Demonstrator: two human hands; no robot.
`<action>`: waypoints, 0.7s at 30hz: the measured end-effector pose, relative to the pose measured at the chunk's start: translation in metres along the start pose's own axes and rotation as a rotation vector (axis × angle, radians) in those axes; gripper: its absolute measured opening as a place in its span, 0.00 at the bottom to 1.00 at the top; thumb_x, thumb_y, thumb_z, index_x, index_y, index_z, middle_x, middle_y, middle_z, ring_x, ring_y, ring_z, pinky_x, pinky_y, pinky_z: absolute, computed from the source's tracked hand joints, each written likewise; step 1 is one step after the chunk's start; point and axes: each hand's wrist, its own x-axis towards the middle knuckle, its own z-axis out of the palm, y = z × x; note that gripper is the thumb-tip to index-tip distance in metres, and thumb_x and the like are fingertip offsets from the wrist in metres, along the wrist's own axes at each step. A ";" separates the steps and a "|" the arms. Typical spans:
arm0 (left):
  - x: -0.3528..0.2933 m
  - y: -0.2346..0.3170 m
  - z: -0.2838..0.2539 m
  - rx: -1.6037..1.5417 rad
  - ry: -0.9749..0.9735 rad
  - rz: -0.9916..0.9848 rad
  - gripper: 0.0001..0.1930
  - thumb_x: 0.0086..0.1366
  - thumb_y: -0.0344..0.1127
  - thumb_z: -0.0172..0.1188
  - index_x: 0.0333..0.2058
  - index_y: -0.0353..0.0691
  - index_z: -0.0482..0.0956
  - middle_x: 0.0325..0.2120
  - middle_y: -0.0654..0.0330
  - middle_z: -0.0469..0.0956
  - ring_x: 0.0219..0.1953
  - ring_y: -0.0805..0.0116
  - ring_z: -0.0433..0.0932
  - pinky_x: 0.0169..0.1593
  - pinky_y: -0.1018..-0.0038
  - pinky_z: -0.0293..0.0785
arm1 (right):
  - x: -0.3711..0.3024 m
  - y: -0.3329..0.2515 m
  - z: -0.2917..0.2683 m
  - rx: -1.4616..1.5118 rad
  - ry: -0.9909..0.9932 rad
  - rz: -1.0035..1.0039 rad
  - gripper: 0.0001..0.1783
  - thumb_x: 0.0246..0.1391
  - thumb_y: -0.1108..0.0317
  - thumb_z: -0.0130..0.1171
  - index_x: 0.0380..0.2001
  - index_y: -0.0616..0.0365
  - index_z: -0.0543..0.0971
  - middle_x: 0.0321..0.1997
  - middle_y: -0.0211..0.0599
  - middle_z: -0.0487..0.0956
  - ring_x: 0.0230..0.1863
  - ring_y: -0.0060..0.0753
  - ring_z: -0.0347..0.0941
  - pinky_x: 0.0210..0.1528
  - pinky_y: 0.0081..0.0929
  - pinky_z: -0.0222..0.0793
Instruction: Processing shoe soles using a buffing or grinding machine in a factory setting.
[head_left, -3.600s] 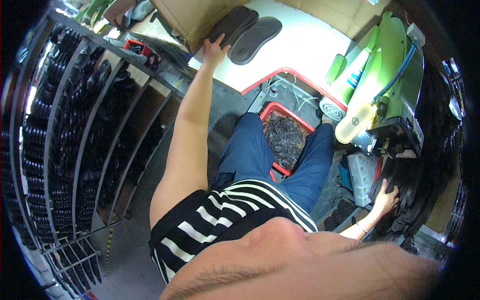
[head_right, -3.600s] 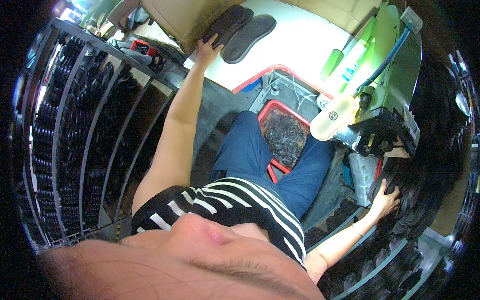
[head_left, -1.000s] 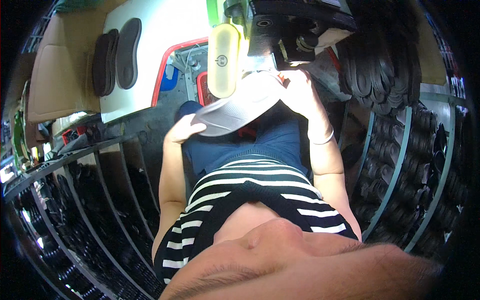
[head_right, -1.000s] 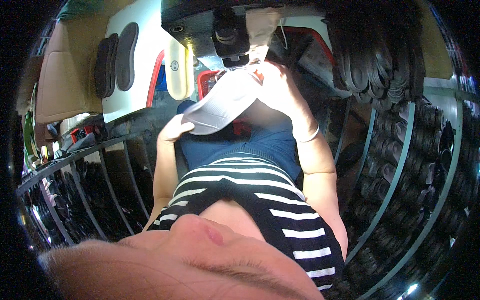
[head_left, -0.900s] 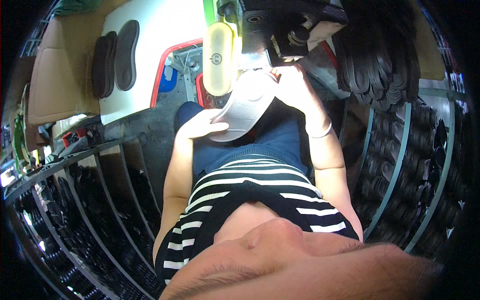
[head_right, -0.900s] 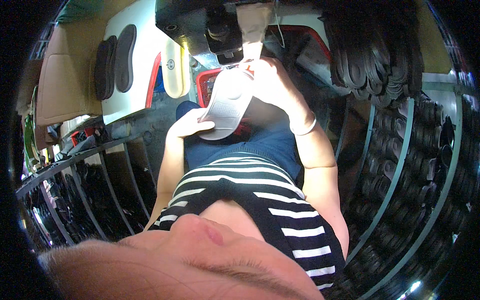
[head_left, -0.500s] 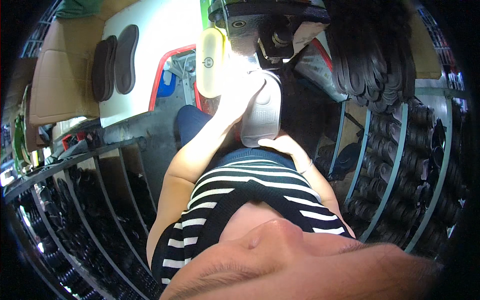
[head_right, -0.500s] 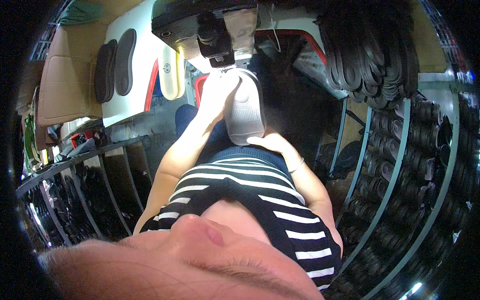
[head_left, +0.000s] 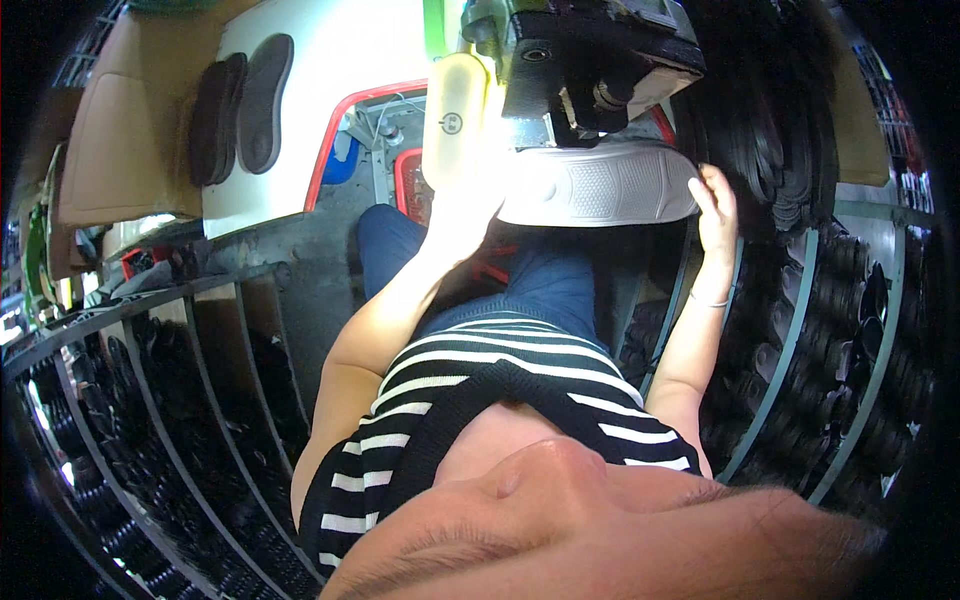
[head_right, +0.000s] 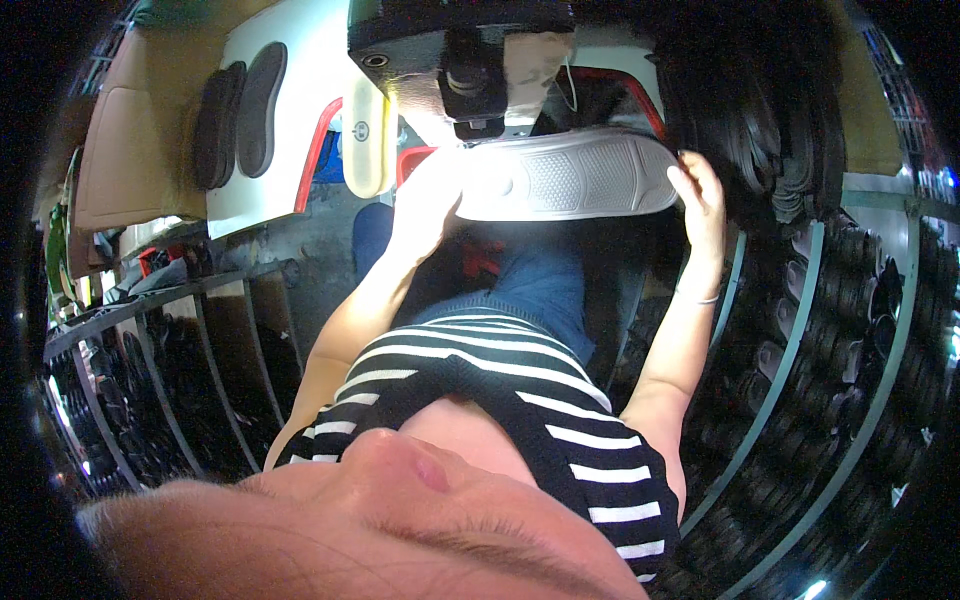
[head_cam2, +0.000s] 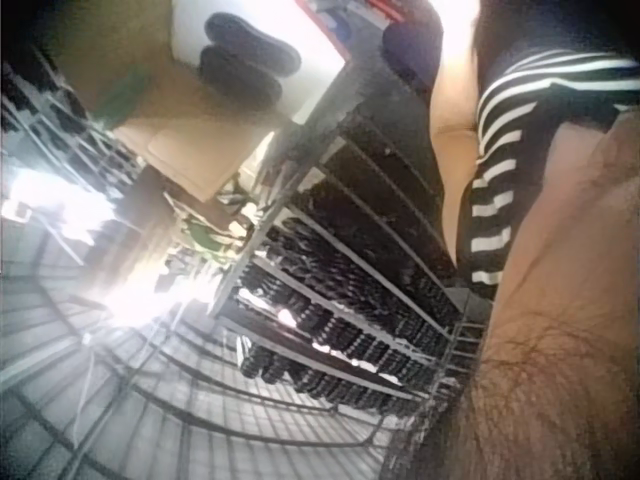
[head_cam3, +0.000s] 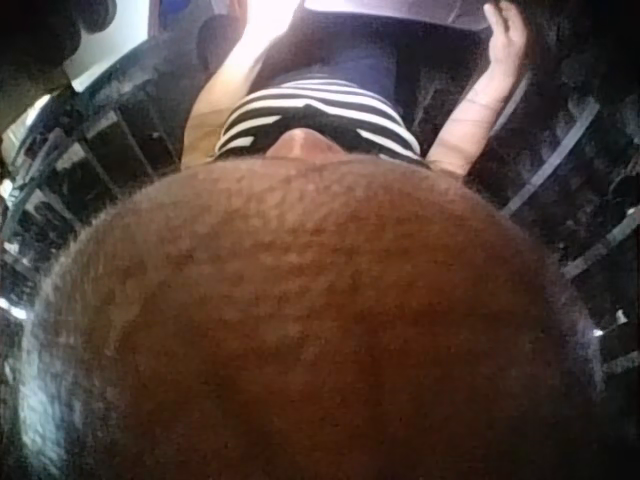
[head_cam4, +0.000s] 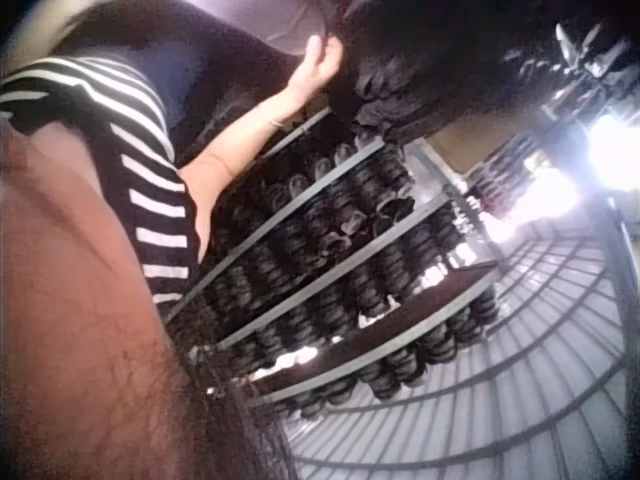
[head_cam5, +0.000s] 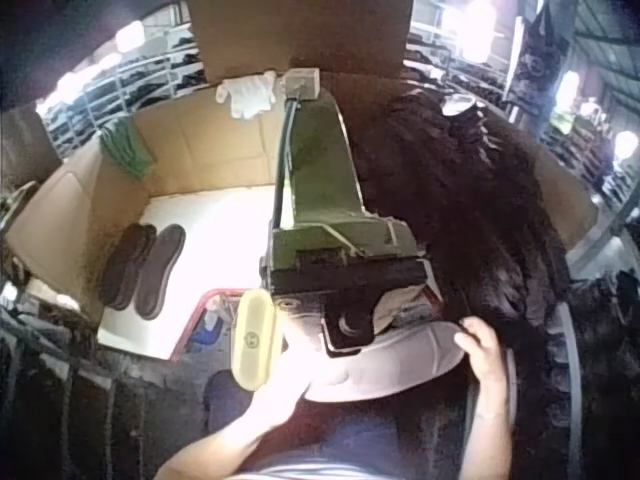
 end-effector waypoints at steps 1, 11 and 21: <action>-0.002 -0.013 -0.010 -0.023 -0.074 -0.048 0.16 0.62 0.32 0.51 0.46 0.29 0.71 0.43 0.53 0.73 0.45 0.66 0.72 0.49 0.73 0.67 | 0.008 -0.010 0.000 -0.082 -0.017 -0.040 0.14 0.54 0.67 0.56 0.41 0.65 0.73 0.37 0.28 0.75 0.39 0.17 0.68 0.45 0.16 0.62; -0.030 -0.038 -0.082 -0.604 -0.022 -0.315 0.18 0.62 0.33 0.51 0.48 0.27 0.67 0.38 0.53 0.75 0.37 0.67 0.77 0.40 0.73 0.74 | -0.004 -0.081 0.078 -0.234 -0.116 -0.016 0.12 0.51 0.72 0.58 0.39 0.63 0.76 0.32 0.31 0.78 0.32 0.16 0.70 0.35 0.17 0.68; -0.082 -0.067 -0.126 -0.439 -0.309 -0.609 0.22 0.62 0.35 0.53 0.51 0.29 0.65 0.41 0.53 0.75 0.36 0.66 0.78 0.41 0.74 0.76 | 0.005 -0.115 0.123 -0.281 -0.307 -0.180 0.10 0.50 0.70 0.57 0.35 0.64 0.79 0.31 0.40 0.79 0.29 0.24 0.73 0.34 0.20 0.68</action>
